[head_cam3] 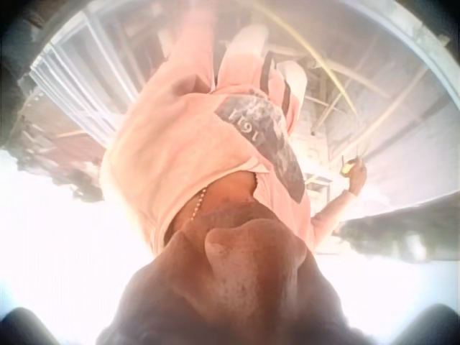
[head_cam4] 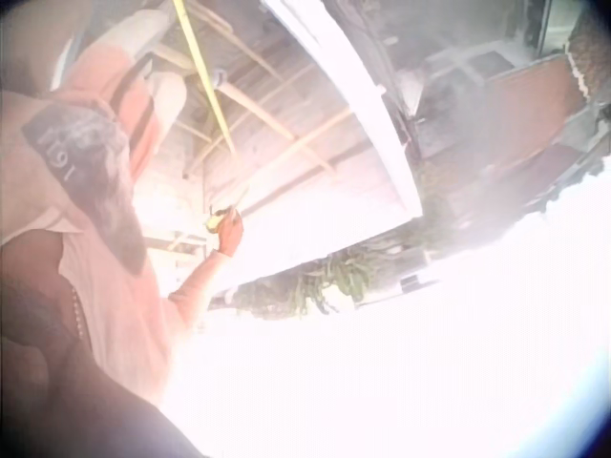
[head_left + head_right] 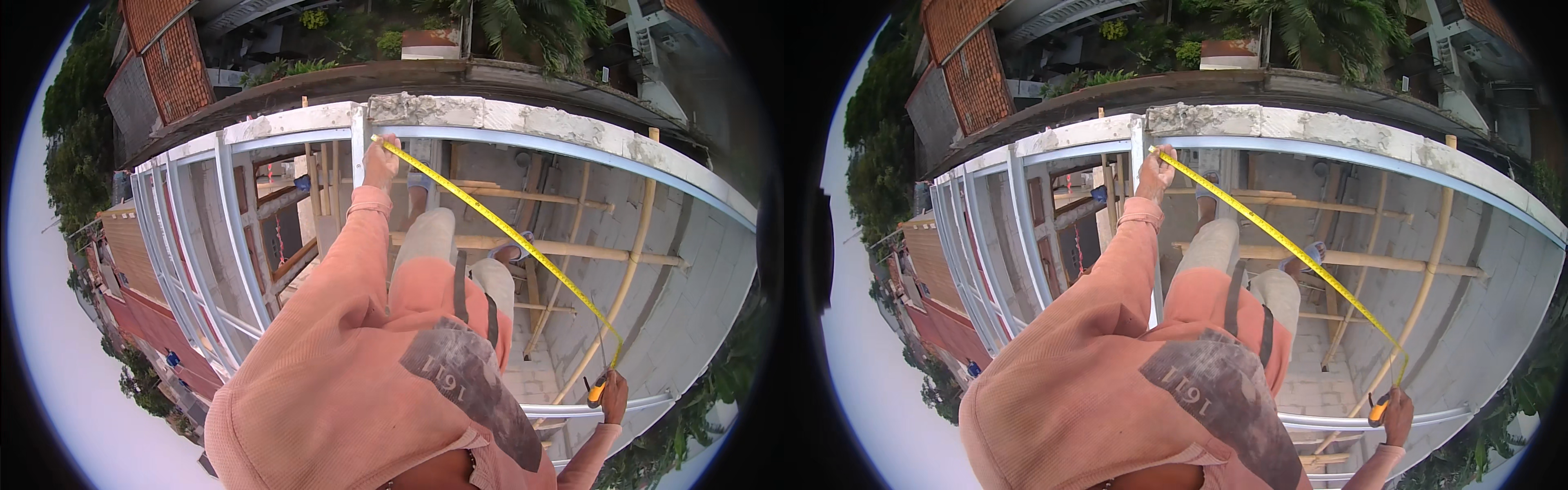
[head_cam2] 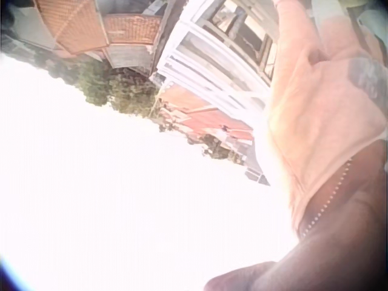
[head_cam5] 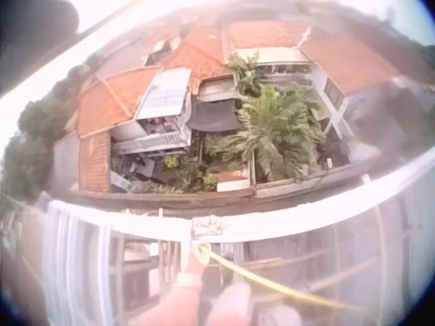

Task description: The person measures the top edge of a building wall with a tape measure and saws into the lightweight concrete block using a hand saw.

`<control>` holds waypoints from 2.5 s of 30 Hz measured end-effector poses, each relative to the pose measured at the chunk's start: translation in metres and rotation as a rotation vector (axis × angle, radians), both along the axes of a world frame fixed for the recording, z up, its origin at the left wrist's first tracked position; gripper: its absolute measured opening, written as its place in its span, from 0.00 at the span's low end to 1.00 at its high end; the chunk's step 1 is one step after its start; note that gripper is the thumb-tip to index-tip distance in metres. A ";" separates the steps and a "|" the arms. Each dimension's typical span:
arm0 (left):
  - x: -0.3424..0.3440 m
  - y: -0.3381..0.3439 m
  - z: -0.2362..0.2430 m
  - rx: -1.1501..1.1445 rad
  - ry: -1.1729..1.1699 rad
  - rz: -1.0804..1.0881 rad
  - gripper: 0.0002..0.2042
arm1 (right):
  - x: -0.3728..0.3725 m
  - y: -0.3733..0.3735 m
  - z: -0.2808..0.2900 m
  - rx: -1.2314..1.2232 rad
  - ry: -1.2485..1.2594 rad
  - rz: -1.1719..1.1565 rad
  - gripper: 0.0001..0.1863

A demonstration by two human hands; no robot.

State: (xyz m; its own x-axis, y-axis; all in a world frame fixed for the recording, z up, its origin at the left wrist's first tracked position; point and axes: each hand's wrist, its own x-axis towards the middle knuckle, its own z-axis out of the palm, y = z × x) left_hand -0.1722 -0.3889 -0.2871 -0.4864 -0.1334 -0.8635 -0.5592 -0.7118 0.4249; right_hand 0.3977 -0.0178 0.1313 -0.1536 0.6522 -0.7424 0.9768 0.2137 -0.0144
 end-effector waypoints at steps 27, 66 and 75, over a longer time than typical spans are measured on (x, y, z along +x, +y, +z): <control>-0.035 -0.030 -0.034 -0.109 -0.126 0.000 0.08 | -0.285 0.243 -0.270 0.100 -0.330 0.766 0.18; 0.036 0.023 -0.012 0.071 -0.115 -0.342 0.10 | -0.093 -0.164 -0.063 -0.098 0.254 -0.393 0.30; -0.012 0.079 0.031 0.069 0.001 -0.488 0.15 | -0.118 -0.211 -0.031 -0.100 0.146 -0.194 0.44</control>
